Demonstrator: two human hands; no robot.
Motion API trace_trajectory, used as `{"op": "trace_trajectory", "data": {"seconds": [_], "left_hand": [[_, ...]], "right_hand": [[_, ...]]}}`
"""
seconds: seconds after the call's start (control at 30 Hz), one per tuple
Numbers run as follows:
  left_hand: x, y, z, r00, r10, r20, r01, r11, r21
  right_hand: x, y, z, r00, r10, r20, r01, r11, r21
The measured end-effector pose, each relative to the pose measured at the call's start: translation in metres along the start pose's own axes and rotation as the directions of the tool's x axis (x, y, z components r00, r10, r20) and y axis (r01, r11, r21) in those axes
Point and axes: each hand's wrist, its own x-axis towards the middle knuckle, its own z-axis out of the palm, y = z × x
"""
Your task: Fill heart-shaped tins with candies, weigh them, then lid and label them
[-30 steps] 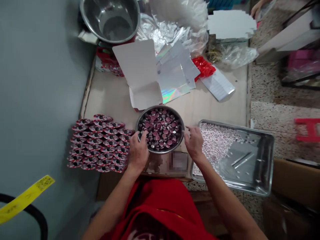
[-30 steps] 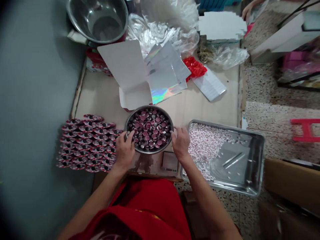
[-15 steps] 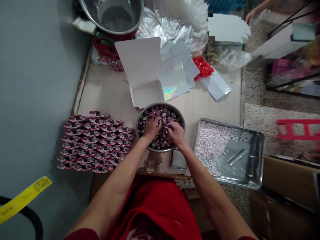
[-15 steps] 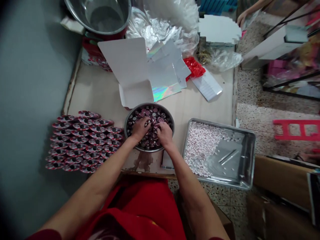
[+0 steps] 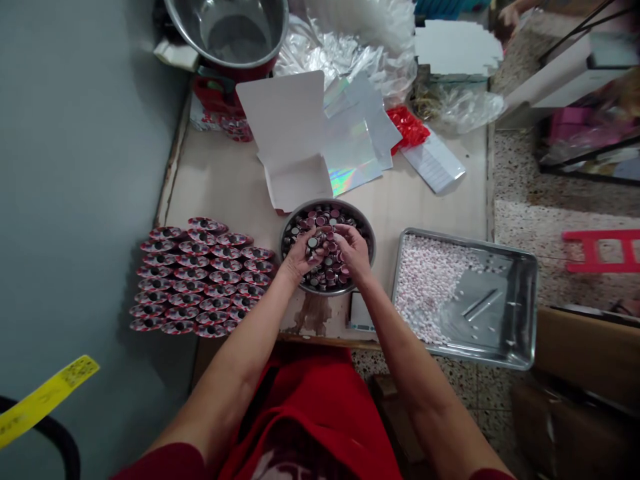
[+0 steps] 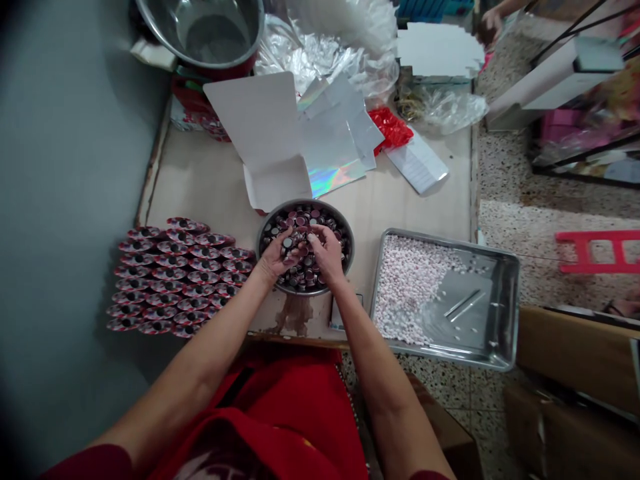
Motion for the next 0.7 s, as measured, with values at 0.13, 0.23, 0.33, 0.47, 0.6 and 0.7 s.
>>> {"op": "trace_trajectory", "data": {"seconds": [0.13, 0.23, 0.33, 0.47, 0.6, 0.7], "left_hand": [[0.0, -0.004, -0.005, 0.998, -0.056, -0.037, 0.054, 0.997, -0.061], [-0.003, -0.005, -0.008, 0.992, -0.117, -0.038, 0.114, 0.991, -0.077], [-0.01, -0.007, -0.01, 0.98, -0.197, -0.005, 0.196, 0.976, -0.096], [-0.022, -0.013, -0.014, 0.969, -0.245, 0.029, 0.247, 0.955, -0.167], [-0.033, -0.02, -0.021, 0.972, -0.233, 0.042, 0.235, 0.93, -0.282], [-0.037, -0.019, -0.03, 0.977, -0.207, 0.044, 0.208, 0.901, -0.38]], "right_hand": [[0.004, -0.016, 0.003, 0.954, -0.245, 0.175, 0.295, 0.875, -0.385], [0.015, -0.028, 0.001, 0.884, -0.174, 0.433, 0.419, 0.705, -0.573], [0.027, -0.035, -0.003, 0.807, -0.063, 0.587, 0.482, 0.645, -0.594], [0.032, -0.035, -0.009, 0.725, -0.083, 0.683, 0.523, 0.711, -0.469], [0.029, -0.036, -0.005, 0.677, -0.097, 0.73, 0.542, 0.737, -0.405], [0.028, -0.039, 0.001, 0.634, -0.056, 0.772, 0.571, 0.707, -0.417]]}}
